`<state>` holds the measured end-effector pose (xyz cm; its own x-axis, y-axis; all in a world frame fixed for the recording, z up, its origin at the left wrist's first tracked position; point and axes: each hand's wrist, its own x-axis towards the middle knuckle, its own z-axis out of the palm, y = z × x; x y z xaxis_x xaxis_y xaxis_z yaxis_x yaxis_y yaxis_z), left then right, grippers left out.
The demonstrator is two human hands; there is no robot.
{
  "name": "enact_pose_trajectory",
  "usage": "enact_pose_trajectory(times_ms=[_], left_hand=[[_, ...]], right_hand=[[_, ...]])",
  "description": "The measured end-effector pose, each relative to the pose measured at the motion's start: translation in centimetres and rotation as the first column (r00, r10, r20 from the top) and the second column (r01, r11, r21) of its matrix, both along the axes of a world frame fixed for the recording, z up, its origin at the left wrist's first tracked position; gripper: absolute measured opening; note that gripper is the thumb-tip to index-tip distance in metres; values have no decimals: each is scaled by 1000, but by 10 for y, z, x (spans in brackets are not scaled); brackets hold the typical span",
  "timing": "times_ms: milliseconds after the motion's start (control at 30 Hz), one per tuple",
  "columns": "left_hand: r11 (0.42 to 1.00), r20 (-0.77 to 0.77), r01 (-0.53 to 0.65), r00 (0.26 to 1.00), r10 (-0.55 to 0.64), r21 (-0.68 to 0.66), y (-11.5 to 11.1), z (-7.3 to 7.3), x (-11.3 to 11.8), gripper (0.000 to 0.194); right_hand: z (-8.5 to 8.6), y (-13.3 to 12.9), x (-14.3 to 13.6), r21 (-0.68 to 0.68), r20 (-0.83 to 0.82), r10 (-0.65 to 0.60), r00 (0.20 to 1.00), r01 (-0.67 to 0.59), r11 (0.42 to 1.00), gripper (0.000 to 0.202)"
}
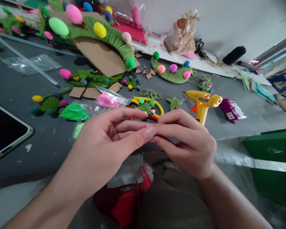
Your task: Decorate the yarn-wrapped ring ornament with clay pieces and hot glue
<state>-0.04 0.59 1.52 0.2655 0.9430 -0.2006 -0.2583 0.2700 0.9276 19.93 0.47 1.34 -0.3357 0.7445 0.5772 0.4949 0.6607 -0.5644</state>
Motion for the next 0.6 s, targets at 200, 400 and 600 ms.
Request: enact_pose_trajectory(times_ms=[200, 400, 600], left_hand=[[999, -74, -30, 997, 31, 18, 2, -2, -3, 28], [998, -81, -62, 995, 63, 23, 1, 1, -6, 23], [994, -101, -57, 993, 67, 96, 1, -1, -6, 19]], right_hand=[[0, -1, -1, 50, 9, -16, 1000, 15, 999, 10], [1, 2, -1, -57, -82, 1, 997, -5, 998, 6], [-1, 4, 2, -111, -144, -12, 990, -4, 994, 10]])
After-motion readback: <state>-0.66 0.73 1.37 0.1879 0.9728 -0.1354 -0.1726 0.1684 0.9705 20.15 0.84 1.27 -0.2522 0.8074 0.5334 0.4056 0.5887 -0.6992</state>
